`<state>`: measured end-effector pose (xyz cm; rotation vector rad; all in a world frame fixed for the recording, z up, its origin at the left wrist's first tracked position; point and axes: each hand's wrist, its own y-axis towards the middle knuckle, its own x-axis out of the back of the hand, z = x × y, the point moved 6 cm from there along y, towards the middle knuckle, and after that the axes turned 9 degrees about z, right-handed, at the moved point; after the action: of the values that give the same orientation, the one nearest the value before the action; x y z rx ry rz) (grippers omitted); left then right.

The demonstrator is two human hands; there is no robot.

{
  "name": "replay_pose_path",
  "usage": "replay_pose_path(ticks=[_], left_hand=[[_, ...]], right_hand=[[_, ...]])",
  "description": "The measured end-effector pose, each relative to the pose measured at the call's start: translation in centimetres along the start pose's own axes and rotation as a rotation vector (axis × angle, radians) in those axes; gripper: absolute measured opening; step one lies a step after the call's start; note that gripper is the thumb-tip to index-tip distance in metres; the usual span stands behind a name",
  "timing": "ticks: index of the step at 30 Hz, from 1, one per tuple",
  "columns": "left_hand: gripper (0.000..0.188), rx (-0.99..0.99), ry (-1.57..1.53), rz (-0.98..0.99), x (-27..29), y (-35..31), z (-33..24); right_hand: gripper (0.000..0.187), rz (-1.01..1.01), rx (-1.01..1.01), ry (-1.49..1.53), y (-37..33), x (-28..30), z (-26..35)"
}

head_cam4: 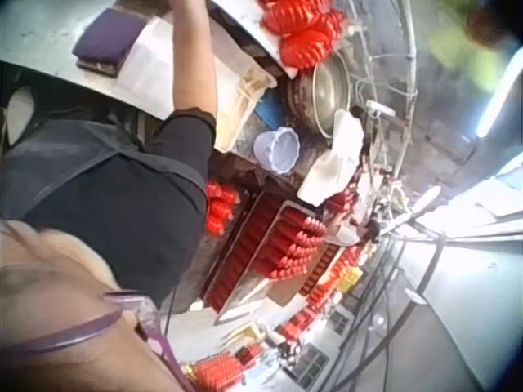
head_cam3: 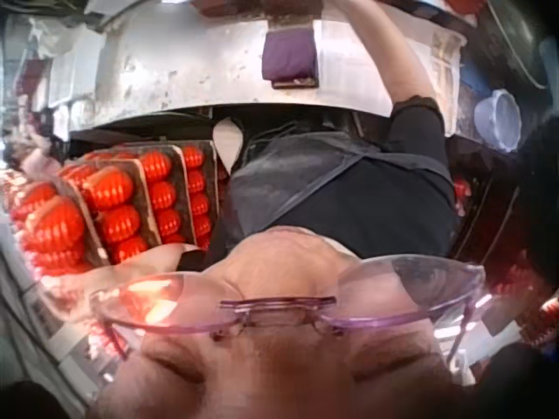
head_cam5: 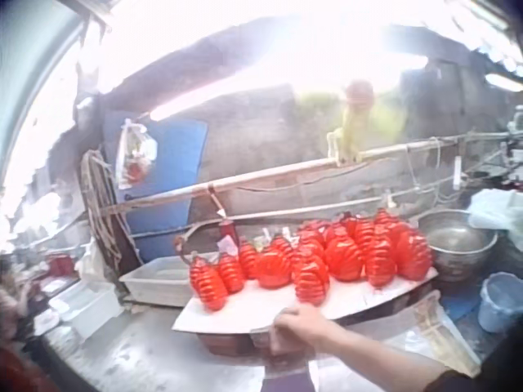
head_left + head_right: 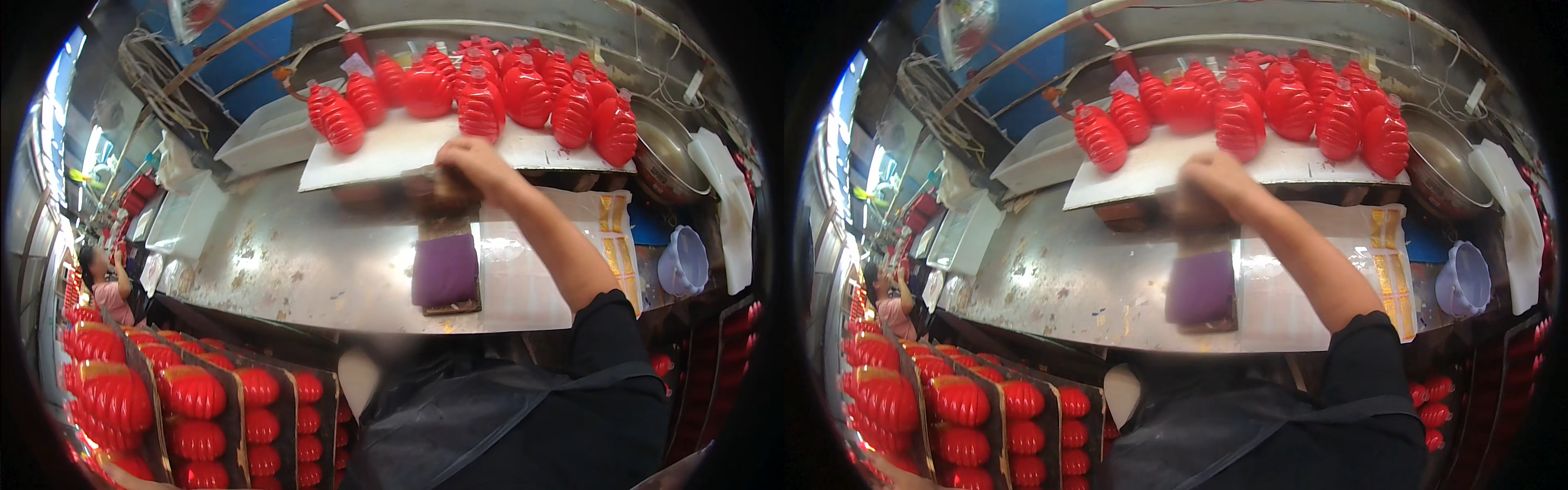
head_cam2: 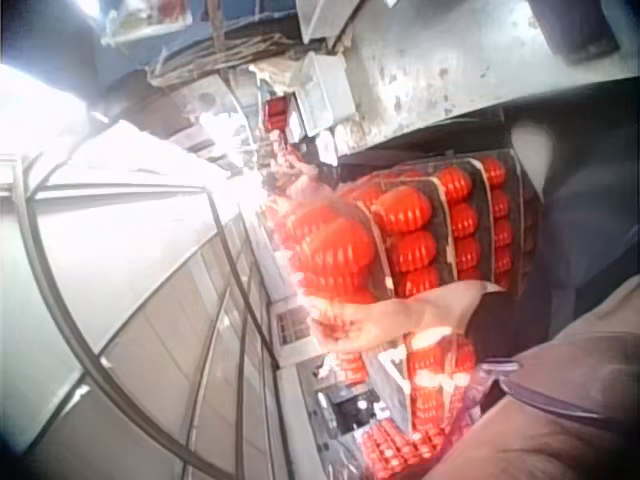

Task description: The person repeatedly picks up red plastic containers, places a gold label on each, smooths it with their fingers, and sets the labeled container aside. The process is repeated for multiple containers in a consistent sequence.

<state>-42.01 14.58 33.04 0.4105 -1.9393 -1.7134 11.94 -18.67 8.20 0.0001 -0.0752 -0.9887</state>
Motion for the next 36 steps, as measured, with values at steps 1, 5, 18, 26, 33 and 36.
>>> replay_pose_path(ticks=[1, 5, 18, 26, 33, 36], left_hand=[[0.043, -0.003, -0.076, 0.036, -2.1, -0.9, -2.0], [0.028, -0.189, -0.496, 0.045, -8.8, -5.6, -10.4], [0.032, -0.080, -1.183, 1.109, -27.6, -17.4, -29.9], [0.074, -0.314, -1.356, 0.791, -26.5, -19.4, -39.6], [0.082, -0.399, -1.320, 1.021, -25.5, -24.3, -38.5], [0.077, -0.188, -1.432, 1.137, -28.7, -27.3, -37.9]], right_hand=[[0.024, -0.137, 0.094, -0.204, 0.0, 2.6, 1.4], [0.042, -0.592, 0.339, -0.745, 0.7, 12.0, 6.8], [0.034, -0.249, 0.315, -1.271, 5.6, 12.5, 9.6], [0.029, -0.335, 0.645, -1.156, -3.2, 4.8, 14.8], [0.038, 0.035, -0.020, -0.774, -2.1, -0.4, 4.7], [0.043, -0.057, -0.027, -0.492, -3.2, -0.9, 0.6]])
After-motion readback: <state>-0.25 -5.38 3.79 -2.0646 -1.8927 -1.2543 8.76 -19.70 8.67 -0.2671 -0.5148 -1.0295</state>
